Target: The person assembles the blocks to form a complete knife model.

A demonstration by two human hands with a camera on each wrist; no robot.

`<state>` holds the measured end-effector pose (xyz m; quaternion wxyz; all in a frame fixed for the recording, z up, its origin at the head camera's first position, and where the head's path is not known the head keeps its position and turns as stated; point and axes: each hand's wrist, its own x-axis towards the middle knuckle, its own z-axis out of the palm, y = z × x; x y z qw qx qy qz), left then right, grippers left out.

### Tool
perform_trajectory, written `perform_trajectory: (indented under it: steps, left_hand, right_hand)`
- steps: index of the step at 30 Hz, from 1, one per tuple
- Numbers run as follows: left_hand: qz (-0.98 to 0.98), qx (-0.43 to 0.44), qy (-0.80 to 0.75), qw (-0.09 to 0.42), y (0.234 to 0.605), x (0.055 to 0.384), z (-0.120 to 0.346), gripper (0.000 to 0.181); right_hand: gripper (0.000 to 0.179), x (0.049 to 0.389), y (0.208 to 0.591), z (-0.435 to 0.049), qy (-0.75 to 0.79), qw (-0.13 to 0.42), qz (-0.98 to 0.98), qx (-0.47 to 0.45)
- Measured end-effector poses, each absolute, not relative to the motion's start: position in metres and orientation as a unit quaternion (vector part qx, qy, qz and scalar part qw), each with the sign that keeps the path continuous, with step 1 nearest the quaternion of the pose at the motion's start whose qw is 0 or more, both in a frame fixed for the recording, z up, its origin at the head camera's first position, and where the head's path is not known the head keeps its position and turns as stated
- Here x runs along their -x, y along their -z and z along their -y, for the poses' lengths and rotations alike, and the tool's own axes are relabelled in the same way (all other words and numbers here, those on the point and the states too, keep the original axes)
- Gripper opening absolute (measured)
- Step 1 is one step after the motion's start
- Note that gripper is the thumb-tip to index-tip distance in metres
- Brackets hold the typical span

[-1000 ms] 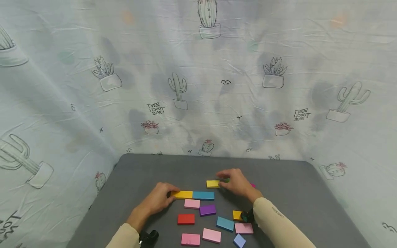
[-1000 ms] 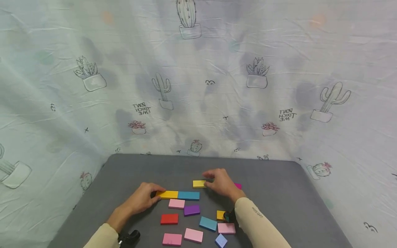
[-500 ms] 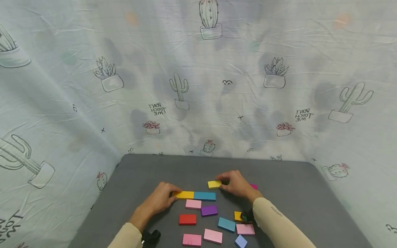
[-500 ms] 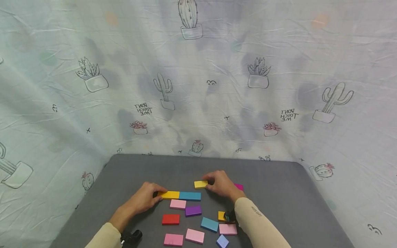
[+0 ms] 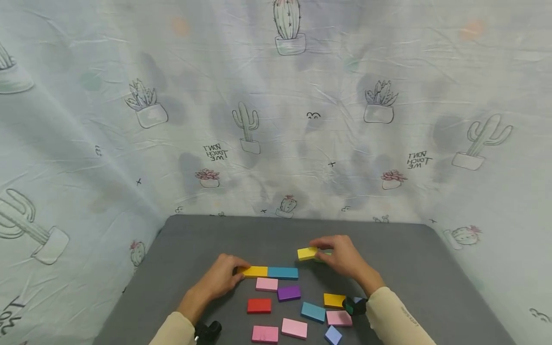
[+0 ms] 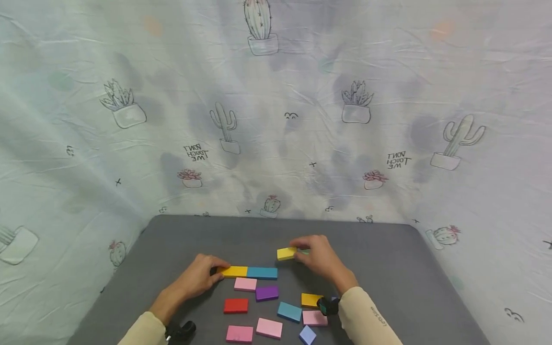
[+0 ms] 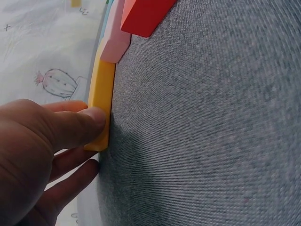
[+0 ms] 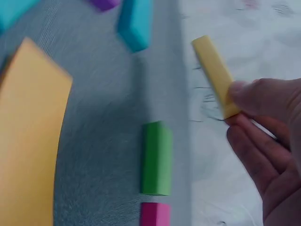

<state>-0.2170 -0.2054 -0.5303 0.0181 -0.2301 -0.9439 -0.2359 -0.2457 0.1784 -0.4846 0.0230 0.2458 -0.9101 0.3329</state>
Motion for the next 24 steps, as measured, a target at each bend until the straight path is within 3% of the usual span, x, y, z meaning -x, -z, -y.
perform_trajectory:
  steps: [13,24]
  left_hand:
    - [0.943,0.233,0.236,0.011,0.527,0.220,0.206,0.025]
    - [0.943,0.234,0.236,0.018,0.525,0.221,0.206,0.025]
  right_hand:
    - [0.030,0.193,0.486,-0.191,-0.420,0.038,0.904,-0.067]
    - [0.029,0.198,0.514,-0.187,-0.446,0.024,0.893,-0.046]
